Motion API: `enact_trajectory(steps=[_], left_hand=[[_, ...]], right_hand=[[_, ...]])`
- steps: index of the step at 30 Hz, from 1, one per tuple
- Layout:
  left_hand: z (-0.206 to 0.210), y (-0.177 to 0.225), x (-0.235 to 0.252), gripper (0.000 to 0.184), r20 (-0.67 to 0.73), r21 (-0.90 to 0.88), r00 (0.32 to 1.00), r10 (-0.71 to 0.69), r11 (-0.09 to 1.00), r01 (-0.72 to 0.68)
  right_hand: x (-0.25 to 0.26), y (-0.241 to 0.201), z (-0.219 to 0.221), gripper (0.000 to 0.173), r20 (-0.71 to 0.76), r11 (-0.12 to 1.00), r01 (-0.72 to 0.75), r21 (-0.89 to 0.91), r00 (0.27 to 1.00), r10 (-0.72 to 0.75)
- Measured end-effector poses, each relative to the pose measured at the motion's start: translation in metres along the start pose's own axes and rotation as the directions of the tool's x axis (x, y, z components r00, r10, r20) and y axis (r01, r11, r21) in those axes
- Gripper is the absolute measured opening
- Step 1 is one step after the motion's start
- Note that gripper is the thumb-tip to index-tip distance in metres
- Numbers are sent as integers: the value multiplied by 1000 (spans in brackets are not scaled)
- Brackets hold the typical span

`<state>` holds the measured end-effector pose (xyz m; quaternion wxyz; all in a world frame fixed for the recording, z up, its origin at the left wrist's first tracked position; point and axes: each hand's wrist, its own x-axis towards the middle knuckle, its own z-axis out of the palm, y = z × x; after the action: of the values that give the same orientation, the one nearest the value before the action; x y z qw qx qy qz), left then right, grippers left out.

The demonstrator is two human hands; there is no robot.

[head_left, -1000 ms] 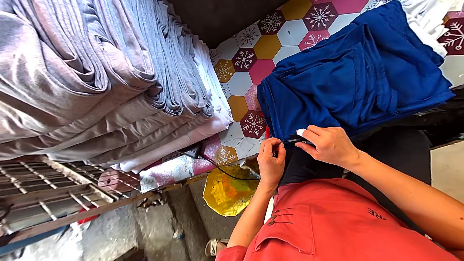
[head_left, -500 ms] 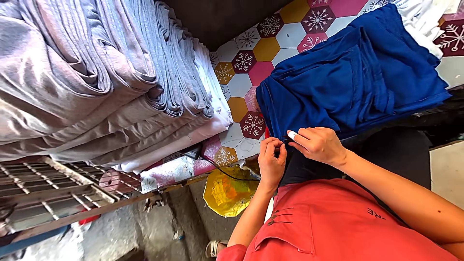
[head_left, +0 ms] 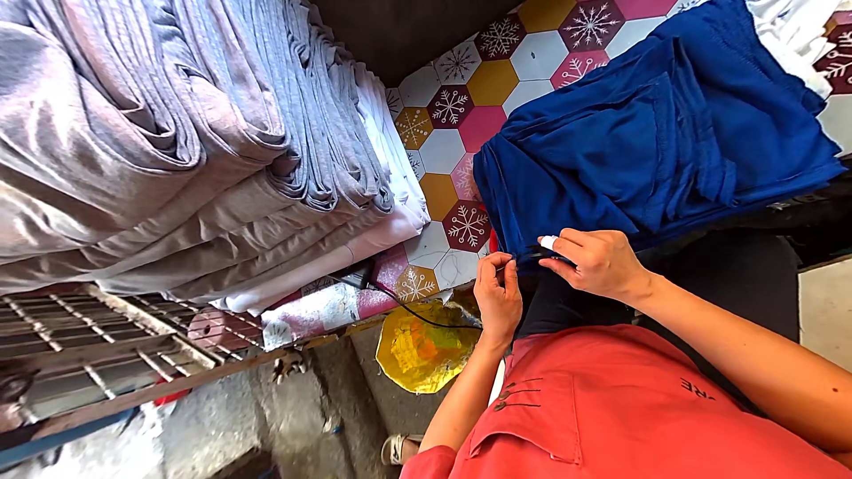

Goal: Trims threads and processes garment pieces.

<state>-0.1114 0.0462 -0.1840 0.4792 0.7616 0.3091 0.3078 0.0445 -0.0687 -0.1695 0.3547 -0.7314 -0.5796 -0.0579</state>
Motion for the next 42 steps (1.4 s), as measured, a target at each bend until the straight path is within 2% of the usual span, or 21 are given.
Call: enact_trajectory(steps=[6,12,18,32,35,38,39,40,41,42], left_hand=[[3,-2,-1,11,-6,28,998,64,998,-64],[6,-7,-6,7,-43,74,978,203,977,-199],[5,-8,-9,8,-39,53,984,172,984,-170],[5,-8,-9,7,-15,64,986,166,984,-165],[3,-8,-9,6,-15,67,988,153,986,-152],[-14,-3,-9,4,50,121,988,145,981,-150],[-26,1,-9,4,138,206,985,102,970,-129],[-41,10,-7,7,276,363,961,-22,928,-84],[-57,22,-2,12,423,570,868,-259,821,-33],[-68,35,7,18,483,765,683,-548,644,-25]], right_hand=[[11,-8,0,28,111,997,48,-67,993,-41],[15,-14,4,26,97,992,94,-89,992,-85],[9,-8,1,27,77,998,65,-21,995,-63],[10,-6,20,27,41,999,51,-6,998,-51],[7,-5,18,28,32,999,-4,34,999,3],[5,-1,10,26,53,984,-151,95,988,147],[4,1,6,25,80,974,-199,112,978,191],[3,4,2,25,106,964,-235,125,969,223],[3,7,0,26,121,958,-255,132,963,240],[1,8,-1,26,129,956,-262,135,961,245]])
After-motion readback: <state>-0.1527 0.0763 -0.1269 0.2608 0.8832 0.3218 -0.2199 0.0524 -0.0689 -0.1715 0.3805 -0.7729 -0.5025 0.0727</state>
